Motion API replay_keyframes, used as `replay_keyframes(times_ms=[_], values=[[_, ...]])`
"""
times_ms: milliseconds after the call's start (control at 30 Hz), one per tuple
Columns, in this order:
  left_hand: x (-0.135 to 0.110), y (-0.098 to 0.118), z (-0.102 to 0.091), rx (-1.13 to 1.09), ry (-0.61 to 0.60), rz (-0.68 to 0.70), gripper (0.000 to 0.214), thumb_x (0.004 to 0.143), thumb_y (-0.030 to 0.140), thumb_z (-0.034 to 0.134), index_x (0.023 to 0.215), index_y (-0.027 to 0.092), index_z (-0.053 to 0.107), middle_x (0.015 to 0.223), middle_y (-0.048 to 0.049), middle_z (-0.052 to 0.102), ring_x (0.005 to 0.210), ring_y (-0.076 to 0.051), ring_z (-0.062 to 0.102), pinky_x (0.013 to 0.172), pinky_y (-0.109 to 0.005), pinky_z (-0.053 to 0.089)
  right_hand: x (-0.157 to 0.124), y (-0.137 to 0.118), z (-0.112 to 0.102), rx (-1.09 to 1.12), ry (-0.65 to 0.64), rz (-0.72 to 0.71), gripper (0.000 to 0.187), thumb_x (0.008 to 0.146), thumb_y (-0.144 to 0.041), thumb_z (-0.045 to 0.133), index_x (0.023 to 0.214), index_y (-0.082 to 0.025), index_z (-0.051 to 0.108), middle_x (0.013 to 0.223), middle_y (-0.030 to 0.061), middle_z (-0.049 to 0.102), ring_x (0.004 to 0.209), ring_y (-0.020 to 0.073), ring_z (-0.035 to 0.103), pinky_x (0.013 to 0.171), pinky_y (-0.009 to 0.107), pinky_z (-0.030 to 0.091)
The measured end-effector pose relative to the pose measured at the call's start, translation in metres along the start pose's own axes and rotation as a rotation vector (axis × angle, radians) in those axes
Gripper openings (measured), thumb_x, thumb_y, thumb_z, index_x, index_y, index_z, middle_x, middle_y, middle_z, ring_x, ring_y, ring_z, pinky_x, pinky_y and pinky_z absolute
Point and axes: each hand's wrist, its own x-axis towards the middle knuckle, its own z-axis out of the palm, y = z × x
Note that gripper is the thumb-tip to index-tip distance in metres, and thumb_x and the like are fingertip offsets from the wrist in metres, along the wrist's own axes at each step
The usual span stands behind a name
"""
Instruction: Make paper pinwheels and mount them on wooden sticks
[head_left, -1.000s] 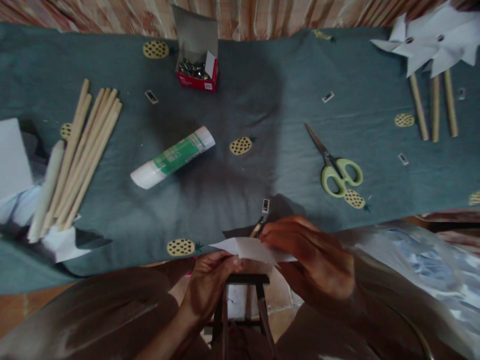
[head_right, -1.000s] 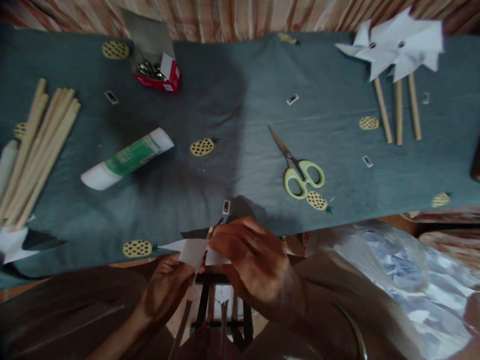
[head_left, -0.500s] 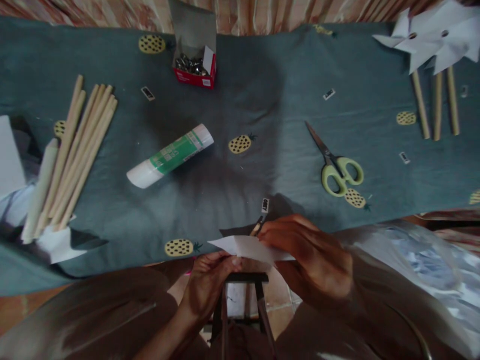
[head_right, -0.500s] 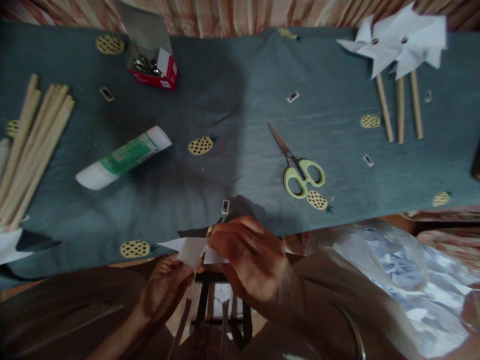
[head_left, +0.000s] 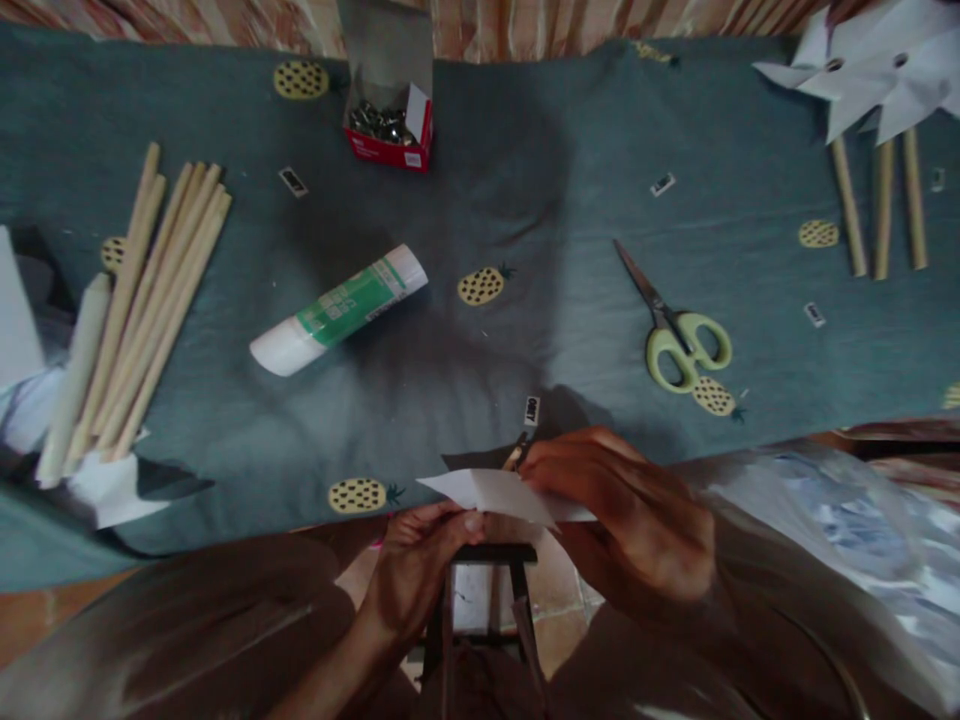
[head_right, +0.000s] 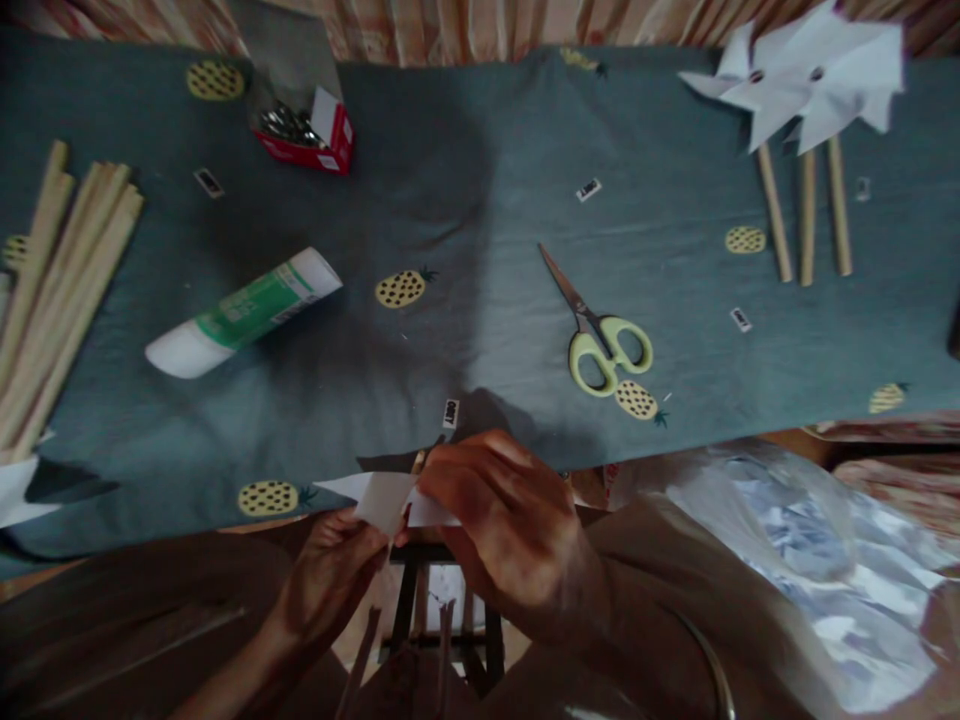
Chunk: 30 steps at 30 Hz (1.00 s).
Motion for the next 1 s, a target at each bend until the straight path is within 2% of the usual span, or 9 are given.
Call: replay_keyframes(times_ms=[233,500,700,1000], values=[[0.0006,-0.0017,-0.0033,0.051,-0.01,0.05,0.039,0.043,0.045,0.093,0.061,0.015,0.076,0.061,-0.0052,0.071,0.056,-0.013,0.06,0.056,-0.023,0.047,-0.0004,0.0001,0.0004,0.007,-0.002,0.028,0.029,0.085,-0.002,0.06,0.111,-0.014,0.06,0.093,0.0104,0.073,0.089,0.0202,0.07,0.077,0.036,0.059],[0.0011,-0.0024,-0.005,0.066,-0.029,0.061,0.035,0.046,0.043,0.092,0.061,0.015,0.076,0.06,-0.0039,0.069,0.055,-0.012,0.058,0.055,-0.023,0.044,-0.0016,-0.0003,0.0004,0.007,-0.016,0.033,0.032,0.085,-0.002,0.055,0.113,-0.016,0.059,0.093,0.0104,0.073,0.087,0.0216,0.07,0.075,0.038,0.06],[0.002,-0.0031,-0.0052,0.091,-0.012,0.052,0.034,0.047,0.043,0.092,0.061,0.015,0.076,0.061,-0.0037,0.07,0.058,-0.013,0.059,0.058,-0.023,0.046,0.0011,-0.0012,0.0007,0.018,0.001,0.047,0.031,0.083,-0.002,0.06,0.111,-0.017,0.059,0.091,0.0094,0.073,0.085,0.02,0.07,0.075,0.036,0.059],[-0.001,-0.0031,-0.0028,0.055,-0.021,0.099,0.032,0.05,0.04,0.092,0.062,0.016,0.076,0.058,-0.0014,0.068,0.057,-0.009,0.056,0.059,-0.019,0.046,0.0034,-0.0033,-0.0006,0.094,-0.022,0.474,0.015,0.082,-0.01,0.064,0.088,-0.024,0.065,0.085,-0.0012,0.072,0.077,0.0129,0.069,0.07,0.023,0.057]])
